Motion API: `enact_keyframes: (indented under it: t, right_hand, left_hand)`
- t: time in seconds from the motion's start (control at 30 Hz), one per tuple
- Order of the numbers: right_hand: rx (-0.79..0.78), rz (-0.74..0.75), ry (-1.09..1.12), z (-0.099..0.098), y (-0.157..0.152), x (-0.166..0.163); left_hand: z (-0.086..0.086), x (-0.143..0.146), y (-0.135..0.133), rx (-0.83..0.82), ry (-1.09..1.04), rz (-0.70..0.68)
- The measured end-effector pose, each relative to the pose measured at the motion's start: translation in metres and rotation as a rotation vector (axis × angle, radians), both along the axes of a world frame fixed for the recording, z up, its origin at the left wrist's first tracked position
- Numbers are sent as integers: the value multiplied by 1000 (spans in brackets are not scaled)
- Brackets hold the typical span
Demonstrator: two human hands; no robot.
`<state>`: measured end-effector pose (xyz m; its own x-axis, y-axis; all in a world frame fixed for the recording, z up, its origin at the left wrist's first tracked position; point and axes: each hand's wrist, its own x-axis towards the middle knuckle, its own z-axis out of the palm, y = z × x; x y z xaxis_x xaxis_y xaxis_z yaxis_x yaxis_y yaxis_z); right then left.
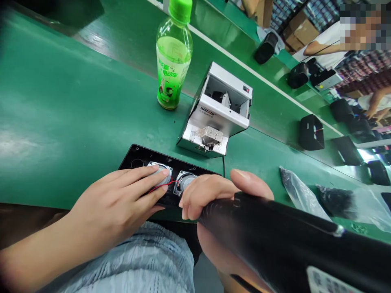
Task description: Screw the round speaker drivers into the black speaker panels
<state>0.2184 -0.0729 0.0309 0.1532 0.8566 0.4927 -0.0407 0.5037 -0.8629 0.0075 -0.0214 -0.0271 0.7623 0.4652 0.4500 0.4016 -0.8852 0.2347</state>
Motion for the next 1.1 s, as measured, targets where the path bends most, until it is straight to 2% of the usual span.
enact_keyframes:
  t: [0.23, 0.4, 0.53, 0.73, 0.8, 0.97, 1.1]
  right_hand:
    - [-121, -51, 15, -1, -8, 1]
    - [-95, -42, 26, -3, -4, -3]
    - [17, -87, 11, -7, -2, -11]
    - [6, 114, -219, -8, -5, -8]
    - [39, 89, -176, -8, -4, -10]
    - [-33, 55, -97, -4, -4, -23]
    - [-67, -31, 2, -10, -3, -31]
  left_hand:
    - [-5, -1, -2, 15, -18, 4]
    - [-5, -1, -3, 21, -23, 14]
    - [-2, 0, -3, 39, -18, 20]
    - [-3, 1, -2, 35, 1, 13]
    - [-4, 2, -2, 33, -8, 16]
    - [-2, 2, -5, 46, -10, 22]
    - [4, 0, -5, 10, -18, 36]
